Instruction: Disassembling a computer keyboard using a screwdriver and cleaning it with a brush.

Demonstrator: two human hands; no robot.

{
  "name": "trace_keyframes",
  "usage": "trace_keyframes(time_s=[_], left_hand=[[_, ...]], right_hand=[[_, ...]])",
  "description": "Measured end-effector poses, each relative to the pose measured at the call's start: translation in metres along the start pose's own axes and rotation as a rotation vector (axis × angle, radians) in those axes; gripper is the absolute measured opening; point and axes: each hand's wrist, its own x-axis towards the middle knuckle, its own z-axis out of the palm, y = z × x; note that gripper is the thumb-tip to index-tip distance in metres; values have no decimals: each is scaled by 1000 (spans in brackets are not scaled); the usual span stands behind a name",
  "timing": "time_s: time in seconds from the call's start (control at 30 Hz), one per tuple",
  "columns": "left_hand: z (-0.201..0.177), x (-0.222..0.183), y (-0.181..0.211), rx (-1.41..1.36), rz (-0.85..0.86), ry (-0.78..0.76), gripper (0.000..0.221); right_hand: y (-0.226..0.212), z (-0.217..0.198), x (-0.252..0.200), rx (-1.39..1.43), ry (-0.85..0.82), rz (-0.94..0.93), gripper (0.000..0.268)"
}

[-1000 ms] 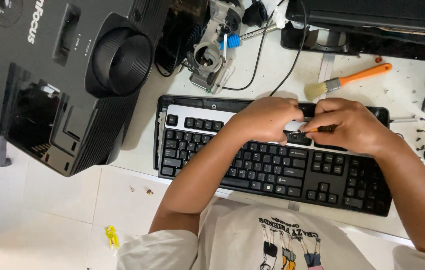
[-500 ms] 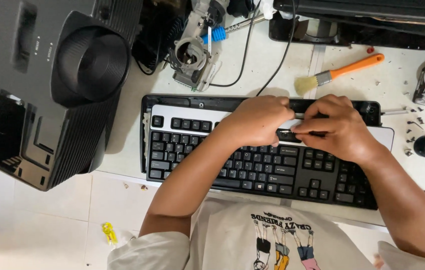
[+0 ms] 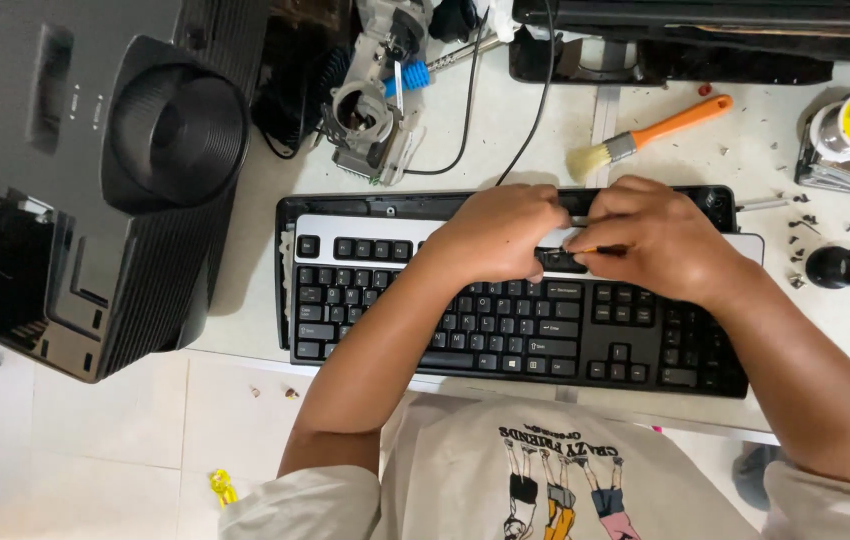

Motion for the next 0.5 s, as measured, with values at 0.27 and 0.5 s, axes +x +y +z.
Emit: trace_keyframes(time_s=[0.27, 0.5], left_hand=[[-12, -7, 6, -139, 32, 94, 46], [2, -2, -9, -109, 33, 83, 43]], right_hand=[[-55, -6, 23, -355, -99, 141, 21], [-58, -20, 32, -441, -326, 288, 2]])
